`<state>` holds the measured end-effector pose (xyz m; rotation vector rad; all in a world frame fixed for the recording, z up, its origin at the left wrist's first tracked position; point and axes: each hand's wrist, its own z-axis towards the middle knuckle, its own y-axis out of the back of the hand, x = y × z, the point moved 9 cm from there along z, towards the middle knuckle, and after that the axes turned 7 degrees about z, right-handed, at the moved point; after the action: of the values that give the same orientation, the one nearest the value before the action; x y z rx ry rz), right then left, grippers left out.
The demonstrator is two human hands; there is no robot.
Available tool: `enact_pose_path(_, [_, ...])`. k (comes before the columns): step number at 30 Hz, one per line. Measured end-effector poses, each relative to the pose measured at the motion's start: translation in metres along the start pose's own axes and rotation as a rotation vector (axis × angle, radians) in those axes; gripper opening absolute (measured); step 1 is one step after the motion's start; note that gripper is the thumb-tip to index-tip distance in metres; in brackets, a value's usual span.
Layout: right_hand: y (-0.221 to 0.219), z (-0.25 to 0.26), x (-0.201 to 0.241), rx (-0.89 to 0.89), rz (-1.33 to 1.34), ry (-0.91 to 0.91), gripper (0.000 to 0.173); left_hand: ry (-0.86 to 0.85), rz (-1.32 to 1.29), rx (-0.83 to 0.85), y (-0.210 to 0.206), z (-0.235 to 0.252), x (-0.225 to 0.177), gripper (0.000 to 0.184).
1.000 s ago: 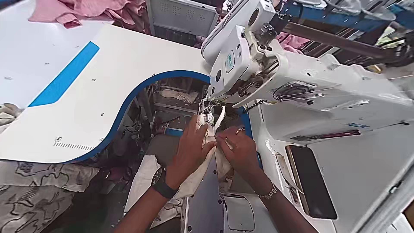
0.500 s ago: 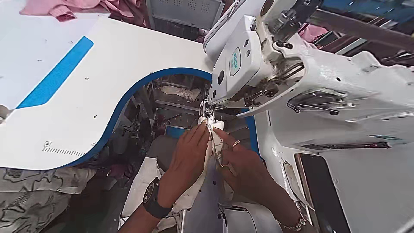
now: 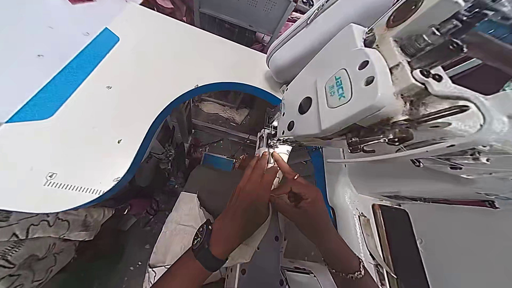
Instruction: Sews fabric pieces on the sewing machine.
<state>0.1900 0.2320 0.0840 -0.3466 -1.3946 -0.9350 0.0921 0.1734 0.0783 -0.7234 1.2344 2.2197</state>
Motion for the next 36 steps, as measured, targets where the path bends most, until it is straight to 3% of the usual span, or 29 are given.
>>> enact_pose_path(4, [-0.001,0.0,0.001,-0.022,-0.044,0.004,0.007,-0.007,0.019,-0.02,0.001,0.003,0.0,0.033])
enact_pose_path(11, [-0.017,-0.011,0.025,-0.175,-0.476,0.098,0.017,0.055,-0.011,-0.015,-0.003,0.009,0.009,0.03])
enact_pose_path(14, [-0.017,-0.007,0.032,-0.26,-0.587,0.166,0.025,0.049,0.0,-0.114,0.0,0.015,0.012,0.018])
enact_pose_path(16, [-0.01,-0.02,0.043,-0.253,-0.688,0.151,0.028,0.109,-0.002,-0.131,0.011,0.004,0.009,0.023])
enact_pose_path(18, [0.002,-0.041,0.041,-0.125,-0.808,0.012,0.025,0.271,-0.121,0.072,0.022,-0.021,0.007,0.036])
enact_pose_path(21, [0.025,-0.091,-0.042,0.429,-0.693,-0.595,0.026,0.373,-0.197,0.288,0.03,-0.063,0.002,0.031])
enact_pose_path(23, [0.036,-0.112,-0.079,0.693,-0.537,-0.676,0.026,0.413,-0.233,0.314,0.03,-0.071,0.005,0.045])
enact_pose_path(24, [0.038,-0.11,-0.071,0.722,-0.489,-0.583,0.023,0.432,-0.248,0.342,0.028,-0.072,0.006,0.057])
enact_pose_path(25, [0.037,-0.107,-0.047,0.711,-0.483,-0.451,0.021,0.442,-0.27,0.366,0.027,-0.072,0.005,0.058])
enact_pose_path(27, [0.015,-0.103,0.038,0.641,-0.613,-0.085,0.026,0.406,-0.277,0.354,0.027,-0.069,0.0,0.028])
enact_pose_path(29, [-0.034,-0.112,0.113,0.577,-0.87,0.17,0.028,0.318,-0.23,0.247,0.028,-0.067,-0.007,0.025])
enact_pose_path(31, [-0.073,-0.119,0.118,0.556,-0.959,0.131,0.02,0.173,-0.133,0.011,0.03,-0.068,-0.017,0.025])
enact_pose_path(33, [-0.086,-0.116,0.089,0.554,-0.952,-0.102,0.016,0.076,-0.052,-0.172,0.031,-0.064,-0.018,0.024])
enact_pose_path(34, [-0.08,-0.113,0.08,0.552,-0.956,-0.226,0.018,0.083,-0.05,-0.194,0.03,-0.06,-0.013,0.024])
enact_pose_path(36, [-0.064,-0.104,0.087,0.534,-0.996,-0.28,0.027,0.164,-0.097,-0.07,0.026,-0.054,-0.002,0.024])
